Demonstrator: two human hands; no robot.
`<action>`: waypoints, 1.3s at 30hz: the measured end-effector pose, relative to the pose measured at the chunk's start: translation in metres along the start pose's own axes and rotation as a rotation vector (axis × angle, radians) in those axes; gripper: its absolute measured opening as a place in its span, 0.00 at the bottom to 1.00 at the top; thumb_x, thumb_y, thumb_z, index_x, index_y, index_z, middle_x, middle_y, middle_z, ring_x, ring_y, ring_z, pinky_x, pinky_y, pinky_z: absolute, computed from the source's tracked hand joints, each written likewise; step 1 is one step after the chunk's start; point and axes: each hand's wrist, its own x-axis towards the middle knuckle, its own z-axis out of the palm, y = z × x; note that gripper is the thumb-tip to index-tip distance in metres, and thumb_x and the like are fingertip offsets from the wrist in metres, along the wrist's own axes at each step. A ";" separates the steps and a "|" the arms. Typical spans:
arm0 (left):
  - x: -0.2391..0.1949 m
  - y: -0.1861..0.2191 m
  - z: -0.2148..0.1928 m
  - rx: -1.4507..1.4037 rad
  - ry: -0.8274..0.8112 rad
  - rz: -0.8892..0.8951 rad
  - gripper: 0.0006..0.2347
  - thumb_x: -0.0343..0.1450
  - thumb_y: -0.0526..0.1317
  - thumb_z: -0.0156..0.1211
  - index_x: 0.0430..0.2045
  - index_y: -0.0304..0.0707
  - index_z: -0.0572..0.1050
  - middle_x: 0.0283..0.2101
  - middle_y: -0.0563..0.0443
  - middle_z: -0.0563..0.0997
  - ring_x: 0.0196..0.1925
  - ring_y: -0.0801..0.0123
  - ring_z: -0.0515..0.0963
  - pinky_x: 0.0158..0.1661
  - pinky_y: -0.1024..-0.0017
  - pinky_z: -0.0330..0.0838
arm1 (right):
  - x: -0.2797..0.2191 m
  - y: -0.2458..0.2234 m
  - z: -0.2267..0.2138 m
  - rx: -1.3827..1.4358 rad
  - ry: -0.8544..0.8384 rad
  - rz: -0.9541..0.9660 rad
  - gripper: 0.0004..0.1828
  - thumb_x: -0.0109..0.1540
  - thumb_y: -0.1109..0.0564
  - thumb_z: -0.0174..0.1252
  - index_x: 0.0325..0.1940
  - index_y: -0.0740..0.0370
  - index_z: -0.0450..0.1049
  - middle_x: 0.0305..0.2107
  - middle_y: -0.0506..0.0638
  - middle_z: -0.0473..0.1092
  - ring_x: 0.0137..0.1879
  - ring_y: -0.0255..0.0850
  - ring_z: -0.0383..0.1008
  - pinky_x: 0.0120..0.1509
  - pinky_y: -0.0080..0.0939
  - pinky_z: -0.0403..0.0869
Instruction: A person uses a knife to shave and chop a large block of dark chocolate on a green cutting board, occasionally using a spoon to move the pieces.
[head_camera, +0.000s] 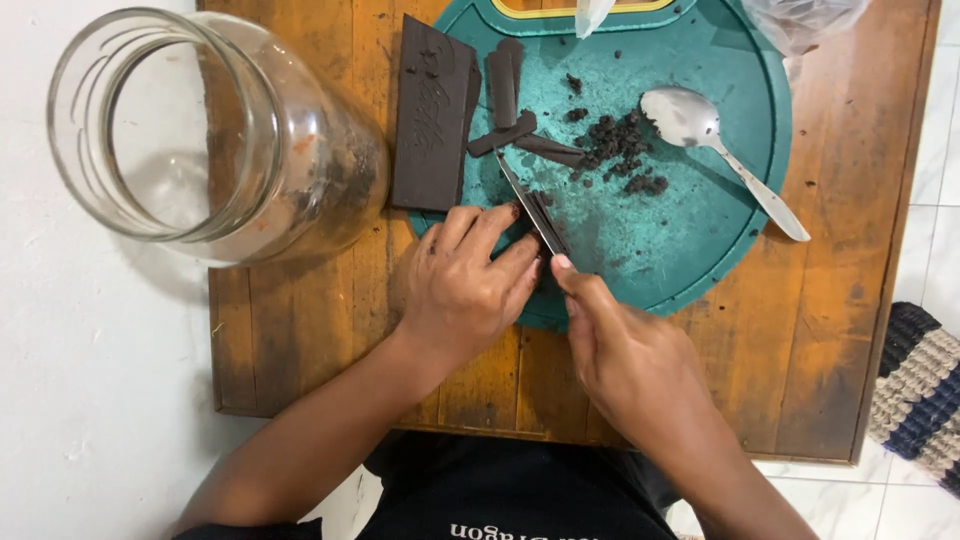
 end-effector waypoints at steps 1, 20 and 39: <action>0.000 0.000 0.000 0.004 0.005 0.003 0.05 0.72 0.39 0.70 0.38 0.42 0.82 0.48 0.45 0.78 0.46 0.55 0.76 0.34 0.63 0.73 | 0.003 -0.001 -0.004 -0.002 0.005 -0.004 0.18 0.70 0.59 0.51 0.65 0.55 0.68 0.13 0.47 0.64 0.16 0.44 0.61 0.18 0.48 0.59; -0.002 -0.002 0.003 -0.032 0.035 -0.019 0.05 0.71 0.35 0.71 0.38 0.37 0.82 0.46 0.46 0.78 0.45 0.56 0.76 0.37 0.64 0.74 | -0.019 0.003 -0.017 0.101 -0.082 0.112 0.23 0.68 0.53 0.51 0.69 0.51 0.68 0.36 0.44 0.82 0.13 0.42 0.66 0.20 0.42 0.65; 0.005 -0.005 -0.001 -0.045 -0.029 -0.012 0.04 0.72 0.37 0.69 0.37 0.37 0.81 0.47 0.44 0.79 0.44 0.56 0.76 0.39 0.63 0.76 | -0.030 0.015 0.005 -0.038 -0.008 0.058 0.24 0.67 0.55 0.55 0.69 0.49 0.69 0.36 0.43 0.80 0.23 0.40 0.75 0.26 0.41 0.69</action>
